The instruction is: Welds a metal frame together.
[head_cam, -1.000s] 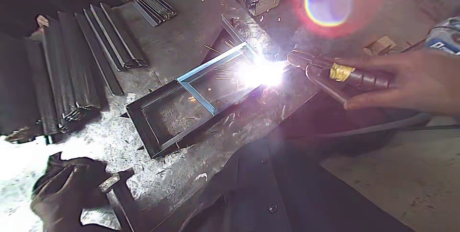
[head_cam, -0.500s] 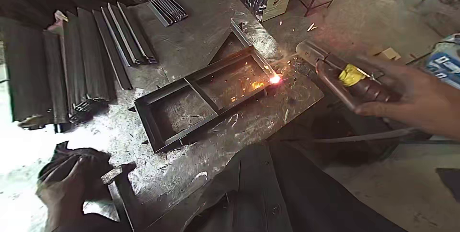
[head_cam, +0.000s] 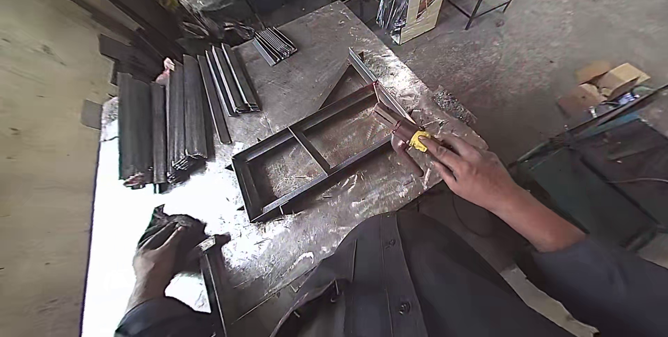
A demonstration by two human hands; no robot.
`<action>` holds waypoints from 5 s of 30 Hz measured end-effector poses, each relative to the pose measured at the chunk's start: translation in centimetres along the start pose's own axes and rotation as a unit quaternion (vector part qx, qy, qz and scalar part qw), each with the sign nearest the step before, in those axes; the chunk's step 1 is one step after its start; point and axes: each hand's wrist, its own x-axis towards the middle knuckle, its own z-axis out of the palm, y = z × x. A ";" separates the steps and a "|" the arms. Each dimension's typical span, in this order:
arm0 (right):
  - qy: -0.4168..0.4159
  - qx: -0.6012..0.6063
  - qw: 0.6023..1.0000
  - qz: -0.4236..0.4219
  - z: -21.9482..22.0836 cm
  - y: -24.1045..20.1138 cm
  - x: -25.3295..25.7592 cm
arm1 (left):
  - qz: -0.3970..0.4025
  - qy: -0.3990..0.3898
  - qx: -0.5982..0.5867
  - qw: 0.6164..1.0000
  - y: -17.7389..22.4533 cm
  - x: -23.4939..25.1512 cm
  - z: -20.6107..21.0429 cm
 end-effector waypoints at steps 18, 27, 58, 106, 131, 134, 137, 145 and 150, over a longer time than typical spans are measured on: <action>-0.008 0.011 0.999 0.042 4.0 0.7 1.4 | -0.107 0.158 0.131 0.973 -1.3 -4.1 1.4; 0.018 0.002 0.998 0.061 4.5 0.5 1.4 | -0.116 0.168 0.134 0.970 -1.4 -4.1 1.9; 0.019 0.037 0.997 0.064 5.2 1.2 1.4 | -0.104 0.159 0.129 0.973 -1.0 -4.3 1.8; 0.040 0.113 0.991 0.066 6.2 2.4 1.7 | -0.110 0.165 0.128 0.972 -0.6 -4.5 1.9; 0.041 0.088 0.993 0.062 5.6 2.1 1.9 | -0.114 0.147 0.126 0.974 0.7 -5.2 1.7; 0.039 0.072 0.995 0.060 5.2 2.6 2.0 | -0.112 0.151 0.113 0.976 1.1 -5.6 1.8; 0.036 0.077 0.994 0.065 5.2 3.1 2.3 | -0.114 0.156 0.113 0.975 0.7 -5.3 1.9; 0.041 0.086 0.994 0.051 5.3 3.0 2.5 | -0.133 0.159 0.142 0.968 0.6 -5.2 2.0; 0.049 0.084 0.994 0.049 5.4 3.0 2.5 | -0.127 0.164 0.135 0.969 -0.4 -4.6 1.9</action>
